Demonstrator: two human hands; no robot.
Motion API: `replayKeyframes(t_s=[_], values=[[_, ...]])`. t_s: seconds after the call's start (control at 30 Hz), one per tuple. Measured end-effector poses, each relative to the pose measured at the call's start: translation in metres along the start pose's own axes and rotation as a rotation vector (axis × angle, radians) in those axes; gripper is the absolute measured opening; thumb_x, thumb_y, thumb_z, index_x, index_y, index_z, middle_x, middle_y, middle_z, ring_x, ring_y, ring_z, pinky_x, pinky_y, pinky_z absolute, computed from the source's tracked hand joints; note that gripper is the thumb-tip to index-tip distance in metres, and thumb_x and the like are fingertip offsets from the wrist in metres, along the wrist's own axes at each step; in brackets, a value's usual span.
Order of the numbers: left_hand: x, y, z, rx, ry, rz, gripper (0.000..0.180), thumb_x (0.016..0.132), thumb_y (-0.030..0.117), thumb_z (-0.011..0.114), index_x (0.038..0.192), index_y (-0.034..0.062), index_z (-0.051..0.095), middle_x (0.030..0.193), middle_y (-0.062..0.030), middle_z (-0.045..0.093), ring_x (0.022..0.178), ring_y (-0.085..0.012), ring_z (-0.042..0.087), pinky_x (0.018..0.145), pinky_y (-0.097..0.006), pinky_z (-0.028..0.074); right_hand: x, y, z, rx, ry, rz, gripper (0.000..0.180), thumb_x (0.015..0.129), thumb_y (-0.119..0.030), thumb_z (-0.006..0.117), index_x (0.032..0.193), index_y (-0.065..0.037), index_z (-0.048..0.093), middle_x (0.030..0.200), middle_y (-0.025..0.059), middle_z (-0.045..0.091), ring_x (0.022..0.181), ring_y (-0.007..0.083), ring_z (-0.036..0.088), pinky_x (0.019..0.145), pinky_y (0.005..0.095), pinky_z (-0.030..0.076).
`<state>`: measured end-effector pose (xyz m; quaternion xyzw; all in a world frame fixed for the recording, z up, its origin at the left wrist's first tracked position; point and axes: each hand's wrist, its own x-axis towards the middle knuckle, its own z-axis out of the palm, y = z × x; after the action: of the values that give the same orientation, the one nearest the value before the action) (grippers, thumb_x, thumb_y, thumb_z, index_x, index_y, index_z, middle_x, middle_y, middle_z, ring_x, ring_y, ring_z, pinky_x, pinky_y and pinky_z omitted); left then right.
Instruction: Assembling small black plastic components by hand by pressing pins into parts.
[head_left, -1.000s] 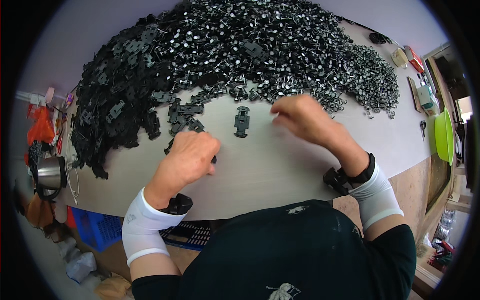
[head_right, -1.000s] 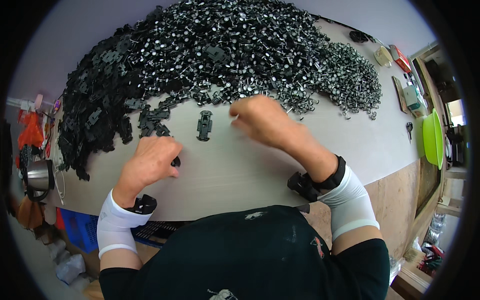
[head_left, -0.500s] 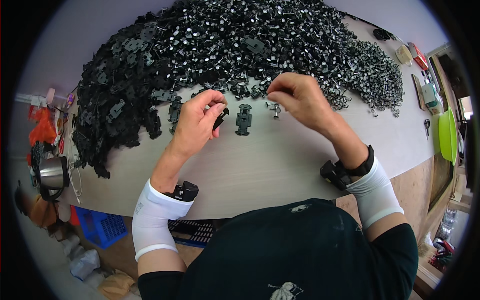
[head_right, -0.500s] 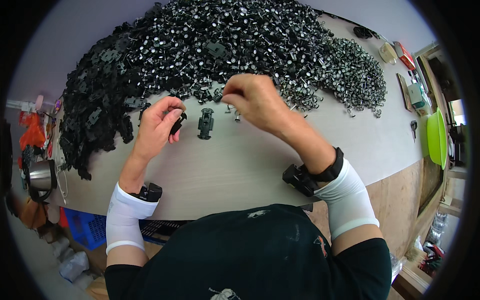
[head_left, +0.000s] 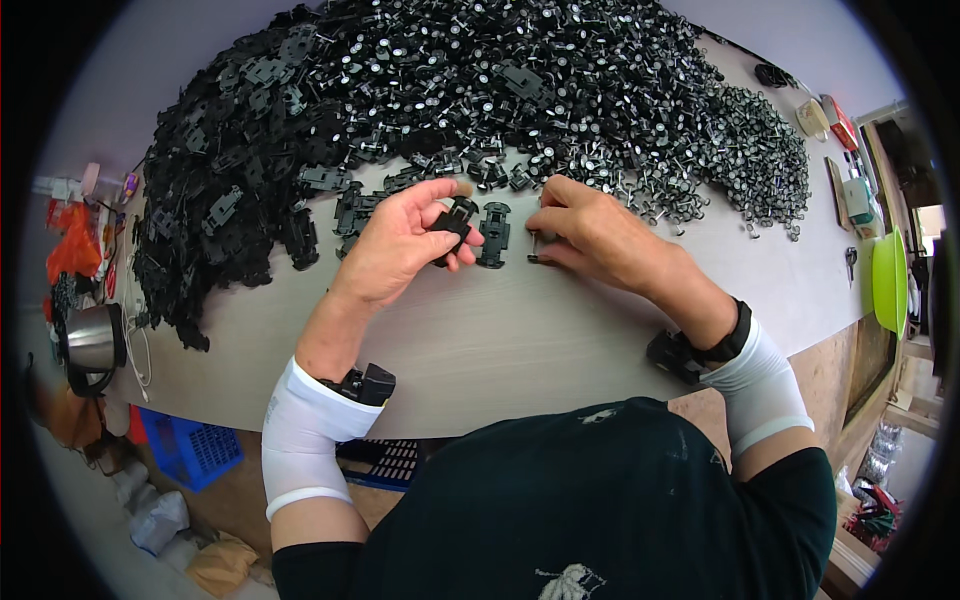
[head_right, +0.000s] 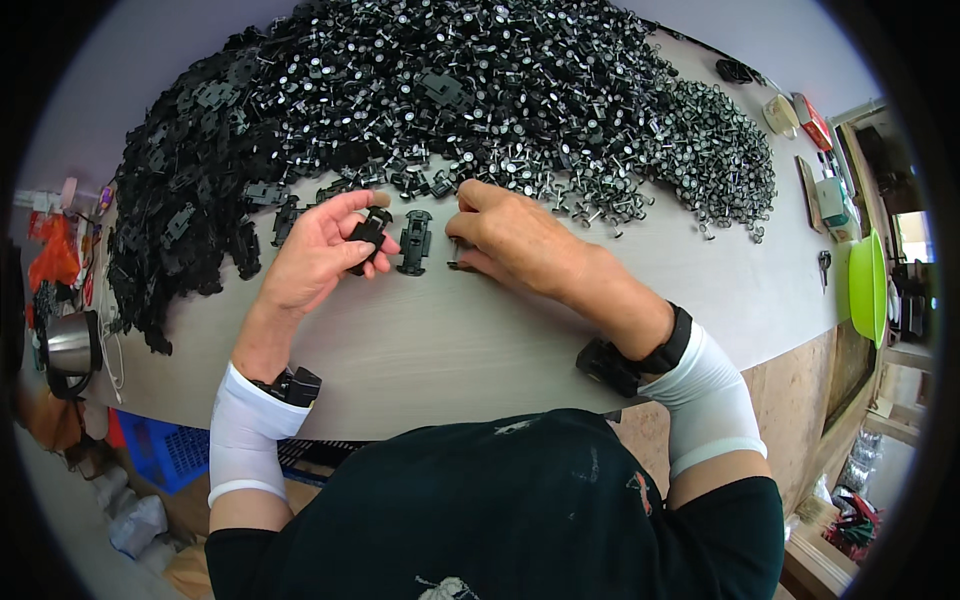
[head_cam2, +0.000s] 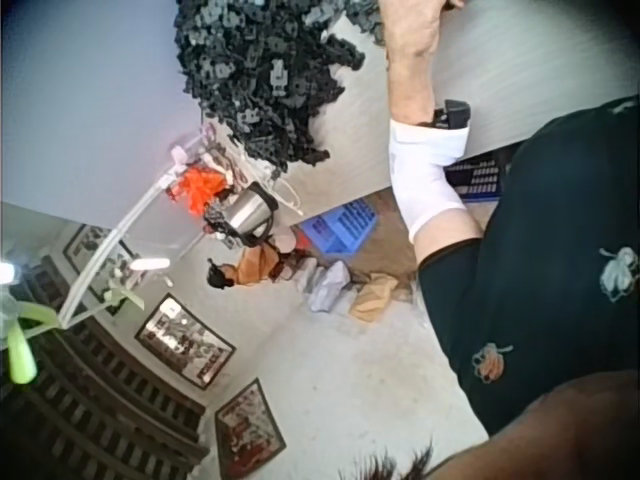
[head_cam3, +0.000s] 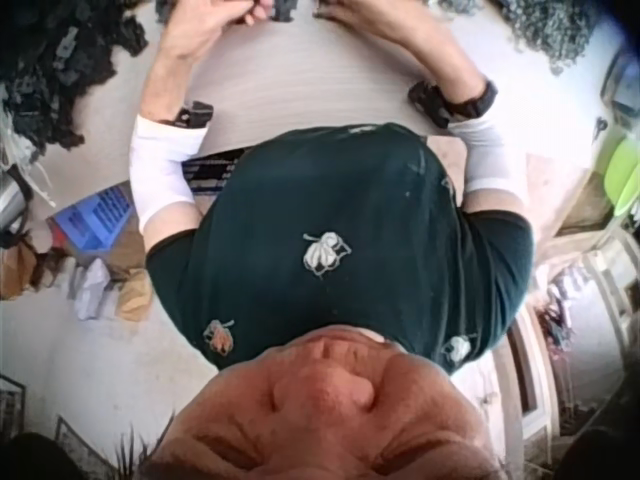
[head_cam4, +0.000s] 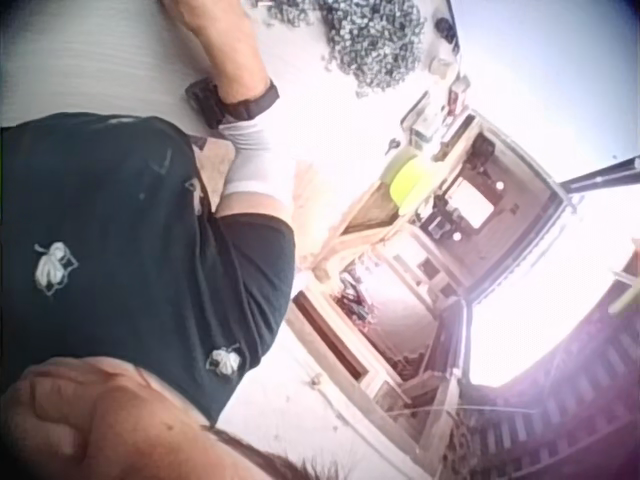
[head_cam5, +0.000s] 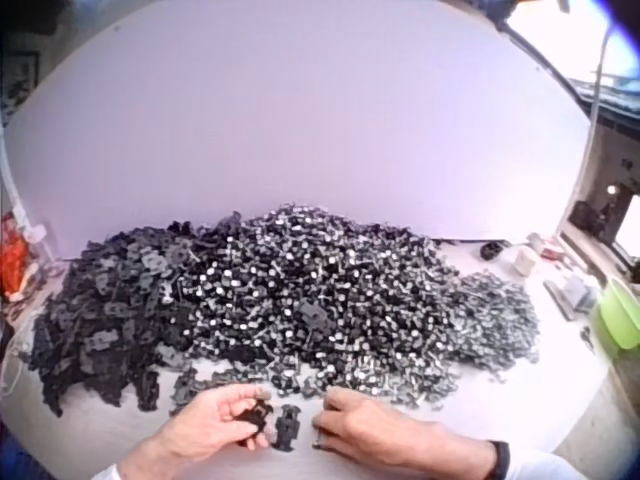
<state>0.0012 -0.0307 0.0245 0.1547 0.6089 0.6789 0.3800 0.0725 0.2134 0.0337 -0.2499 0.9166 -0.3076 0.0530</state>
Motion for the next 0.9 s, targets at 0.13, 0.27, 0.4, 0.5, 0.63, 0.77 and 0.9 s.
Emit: replayKeyframes(t_s=[0.13, 0.27, 0.4, 0.5, 0.63, 0.77, 0.9], values=[[0.003, 0.002, 0.007, -0.020, 0.109, -0.088, 0.028, 0.085, -0.004, 0.052, 0.112, -0.0062, 0.052, 0.091, -0.0155, 0.065, 0.065, -0.0142, 0.063, 0.053, -0.022, 0.050, -0.003, -0.009, 0.005, -0.176, 0.126, 0.048, 0.032, 0.069, -0.021, 0.076, 0.087, 0.000, 0.060, 0.092, 0.0131, 0.051, 0.085, 0.0308, 0.056, 0.069, 0.0385, 0.048], [0.001, -0.004, 0.003, 0.020, 0.123, -0.074, 0.019, 0.085, -0.002, 0.055, 0.103, -0.0063, 0.057, 0.084, -0.0135, 0.066, 0.057, -0.0125, 0.061, 0.046, -0.020, 0.047, 0.000, -0.011, 0.023, -0.249, 0.188, 0.063, 0.030, 0.068, -0.023, 0.075, 0.081, -0.001, 0.059, 0.085, 0.0110, 0.053, 0.084, 0.0299, 0.056, 0.067, 0.0388, 0.049], [0.001, -0.004, 0.002, -0.036, 0.034, -0.079, 0.016, 0.084, 0.000, 0.057, 0.098, -0.0070, 0.061, 0.076, -0.0110, 0.066, 0.052, -0.0092, 0.058, 0.041, -0.018, 0.041, 0.004, -0.013, 0.018, -0.190, 0.244, 0.066, 0.029, 0.066, -0.019, 0.075, 0.086, -0.002, 0.061, 0.083, 0.0101, 0.055, 0.083, 0.0301, 0.056, 0.066, 0.0386, 0.049], [0.000, 0.000, 0.006, -0.024, 0.031, -0.116, 0.017, 0.084, 0.000, 0.058, 0.098, -0.0071, 0.062, 0.074, -0.0098, 0.065, 0.050, -0.0077, 0.056, 0.039, -0.017, 0.039, 0.014, -0.018, 0.010, -0.004, 0.392, -0.047, 0.030, 0.064, -0.012, 0.075, 0.090, -0.002, 0.063, 0.085, 0.0107, 0.056, 0.082, 0.0300, 0.057, 0.067, 0.0382, 0.049], [-0.004, -0.001, 0.007, -0.068, 0.014, -0.155, 0.017, 0.084, 0.000, 0.057, 0.099, -0.0068, 0.062, 0.073, -0.0093, 0.065, 0.049, -0.0071, 0.055, 0.039, -0.016, 0.036, 0.026, -0.018, 0.020, -0.044, 0.405, -0.156, 0.033, 0.061, -0.007, 0.076, 0.092, -0.003, 0.064, 0.083, 0.0098, 0.058, 0.081, 0.0288, 0.058, 0.068, 0.0373, 0.049], [0.002, -0.008, 0.005, -0.163, -0.006, -0.108, 0.017, 0.084, 0.001, 0.058, 0.098, -0.0066, 0.062, 0.073, -0.0098, 0.065, 0.049, -0.0073, 0.053, 0.038, -0.016, 0.033, 0.025, -0.011, 0.019, -0.005, 0.397, -0.191, 0.039, 0.059, -0.003, 0.078, 0.096, 0.000, 0.064, 0.081, 0.0107, 0.057, 0.072, 0.0265, 0.056, 0.060, 0.0352, 0.047], [0.000, -0.001, -0.006, -0.076, -0.134, -0.113, 0.018, 0.084, 0.002, 0.057, 0.100, -0.0063, 0.062, 0.073, -0.0102, 0.064, 0.049, -0.0080, 0.053, 0.039, -0.017, 0.033, 0.028, -0.009, 0.022, 0.076, 0.368, -0.312, 0.042, 0.060, -0.004, 0.079, 0.099, 0.000, 0.064, 0.080, 0.0101, 0.057, 0.070, 0.0248, 0.056, 0.058, 0.0336, 0.047]])
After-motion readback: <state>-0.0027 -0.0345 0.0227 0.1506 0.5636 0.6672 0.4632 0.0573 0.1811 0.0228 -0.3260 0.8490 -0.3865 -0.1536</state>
